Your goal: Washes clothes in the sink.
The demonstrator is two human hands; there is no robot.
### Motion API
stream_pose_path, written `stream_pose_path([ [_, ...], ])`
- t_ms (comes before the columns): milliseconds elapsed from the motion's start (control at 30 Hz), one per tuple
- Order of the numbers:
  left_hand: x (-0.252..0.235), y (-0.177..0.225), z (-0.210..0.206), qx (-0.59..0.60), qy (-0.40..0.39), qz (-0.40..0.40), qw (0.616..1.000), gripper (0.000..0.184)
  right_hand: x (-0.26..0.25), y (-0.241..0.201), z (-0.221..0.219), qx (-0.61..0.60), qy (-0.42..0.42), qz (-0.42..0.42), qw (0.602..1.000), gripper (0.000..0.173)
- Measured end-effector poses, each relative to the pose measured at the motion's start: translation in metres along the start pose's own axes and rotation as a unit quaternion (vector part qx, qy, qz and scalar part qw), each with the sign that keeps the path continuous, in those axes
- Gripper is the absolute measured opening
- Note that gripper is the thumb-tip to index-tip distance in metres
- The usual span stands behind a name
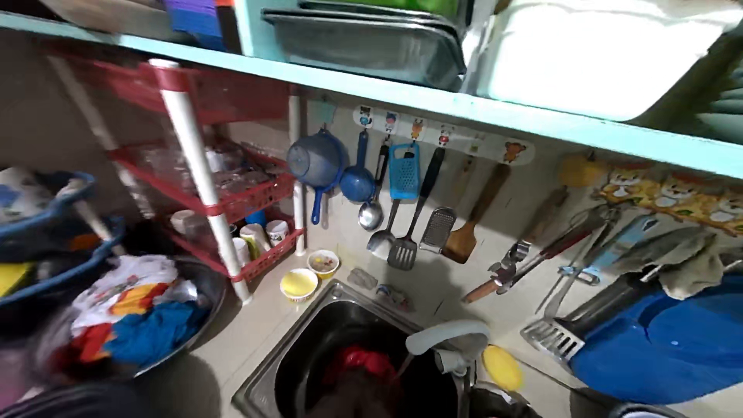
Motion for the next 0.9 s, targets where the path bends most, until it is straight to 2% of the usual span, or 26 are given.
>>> stream_pose_path([
  [100,0.022,-0.008,0.011,0.102,0.081,-0.064,0.989,0.092,0.022,-0.011,0.018,-0.210,0.102,0.081,0.969,0.042],
  [167,0.030,-0.012,0.011,0.157,0.118,-0.076,0.978,0.094,0.045,-0.035,0.046,-0.284,0.145,0.145,0.937,0.038],
  [267,0.051,-0.008,0.012,0.233,0.144,-0.088,0.958,0.094,0.111,-0.092,0.104,-0.325,0.189,0.176,0.910,0.041],
  [333,0.060,-0.004,0.012,0.269,0.164,-0.068,0.947,0.103,0.156,-0.117,0.138,-0.382,0.230,0.219,0.868,0.042],
  [400,0.065,0.006,0.018,0.328,0.206,-0.056,0.920,0.112,0.196,-0.130,0.166,-0.448,0.262,0.276,0.809,0.040],
  [467,0.063,0.015,0.029,0.316,0.222,-0.042,0.921,0.098,0.222,-0.129,0.183,-0.508,0.266,0.319,0.755,0.037],
  [533,0.063,0.025,0.042,0.233,0.198,-0.039,0.951,0.068,0.229,-0.116,0.191,-0.549,0.277,0.325,0.718,0.034],
  [567,0.064,0.027,0.047,0.188,0.174,-0.038,0.966,0.057,0.228,-0.107,0.190,-0.561,0.281,0.315,0.712,0.035],
  [633,0.075,0.024,0.053,0.181,0.114,0.000,0.977,0.046,0.214,-0.083,0.180,-0.549,0.291,0.271,0.735,0.038],
  [667,0.081,0.019,0.055,0.231,0.108,0.030,0.967,0.044,0.202,-0.068,0.173,-0.515,0.299,0.238,0.767,0.039],
  [733,0.088,0.010,0.063,0.342,0.161,0.068,0.923,0.042,0.167,-0.031,0.152,-0.386,0.273,0.165,0.866,0.042],
  [800,0.099,0.014,0.085,0.429,0.238,0.055,0.870,0.039,0.128,-0.004,0.119,-0.190,0.159,0.090,0.965,0.041],
  [833,0.107,0.020,0.097,0.459,0.263,0.040,0.848,0.038,0.112,0.003,0.100,-0.108,0.092,0.050,0.989,0.044],
  [867,0.114,0.029,0.109,0.477,0.277,0.021,0.834,0.037,0.097,0.008,0.082,-0.080,0.065,0.048,0.994,0.046],
  [900,0.122,0.040,0.119,0.490,0.283,0.001,0.825,0.036,0.084,0.011,0.067,-0.104,0.071,0.077,0.989,0.056],
])
Point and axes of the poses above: each hand's wrist, its own x-axis away from the middle knuckle, its own z-axis out of the back of the hand, y = z × x, the point moved 6 cm from there along -x, towards the middle knuckle, and after that the axes turned 13 degrees about -x, right-handed, at the moved point
